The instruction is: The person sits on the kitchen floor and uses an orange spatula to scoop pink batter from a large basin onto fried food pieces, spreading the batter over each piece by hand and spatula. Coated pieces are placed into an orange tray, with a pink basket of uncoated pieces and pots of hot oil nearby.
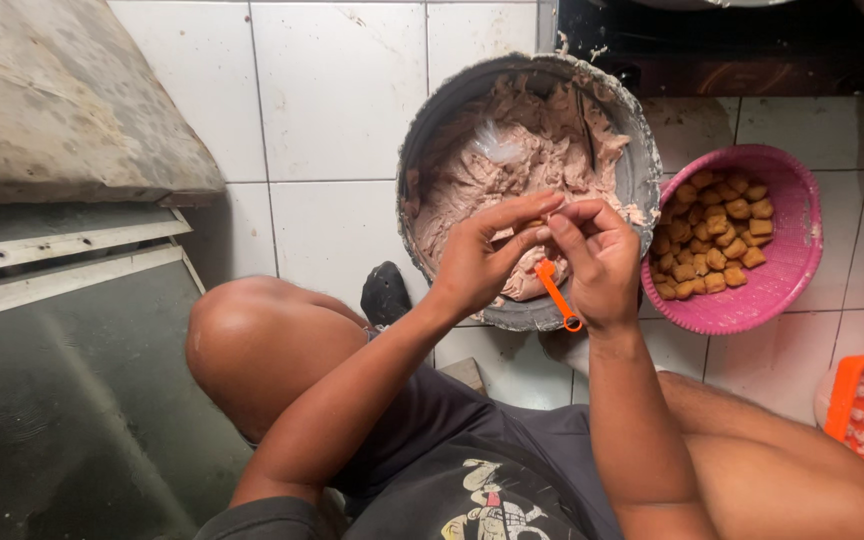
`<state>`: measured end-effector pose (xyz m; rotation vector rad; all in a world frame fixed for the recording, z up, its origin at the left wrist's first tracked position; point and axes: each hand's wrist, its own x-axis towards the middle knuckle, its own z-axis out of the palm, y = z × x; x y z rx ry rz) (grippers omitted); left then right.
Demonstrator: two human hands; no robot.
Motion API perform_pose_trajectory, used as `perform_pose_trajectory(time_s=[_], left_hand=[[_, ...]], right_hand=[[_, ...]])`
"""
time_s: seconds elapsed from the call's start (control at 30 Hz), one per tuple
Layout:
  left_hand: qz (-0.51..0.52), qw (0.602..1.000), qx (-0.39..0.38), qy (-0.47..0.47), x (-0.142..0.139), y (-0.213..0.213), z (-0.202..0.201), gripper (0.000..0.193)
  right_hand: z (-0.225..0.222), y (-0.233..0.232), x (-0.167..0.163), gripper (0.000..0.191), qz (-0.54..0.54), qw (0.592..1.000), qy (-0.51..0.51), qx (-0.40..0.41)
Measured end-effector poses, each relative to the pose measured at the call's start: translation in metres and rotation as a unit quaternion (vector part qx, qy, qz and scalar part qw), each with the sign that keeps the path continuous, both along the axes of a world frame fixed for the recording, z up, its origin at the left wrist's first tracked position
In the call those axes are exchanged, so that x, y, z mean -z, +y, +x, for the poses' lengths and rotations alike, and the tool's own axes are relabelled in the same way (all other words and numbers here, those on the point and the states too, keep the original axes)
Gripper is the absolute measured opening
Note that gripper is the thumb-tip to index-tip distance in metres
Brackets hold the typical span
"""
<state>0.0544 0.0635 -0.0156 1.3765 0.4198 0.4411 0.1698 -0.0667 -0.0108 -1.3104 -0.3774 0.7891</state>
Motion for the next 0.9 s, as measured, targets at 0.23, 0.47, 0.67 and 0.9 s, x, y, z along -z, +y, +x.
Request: perform_pose_trajectory(time_s=[0.23, 0.47, 0.67, 0.9], left_hand=[[-0.17, 0.981, -0.028, 0.088, 0.007, 0.011, 0.007, 0.033], [-0.234, 0.971, -0.028, 0.028, 0.02, 0.033, -0.001, 0.016], [-0.234, 0.963, -0.133, -0.033, 0.014, 0.055, -0.013, 0.015], [-0.254, 0.948, -0.186, -0.049, 0.007, 0.058, -0.012, 0.016]], right_hand=[[-0.006, 0.004, 0.012, 0.017, 0.026, 0.996, -0.081, 0.012], [0.017, -0.019, 0.083, 0.013, -0.31, 0.895, -0.318, 0.032], [-0.011, -0.077, 0.149, 0.047, -0.608, 0.638, -0.42, -0.217], [-0.01, -0.068, 0.132, 0.025, -0.548, 0.745, -0.36, -0.126]])
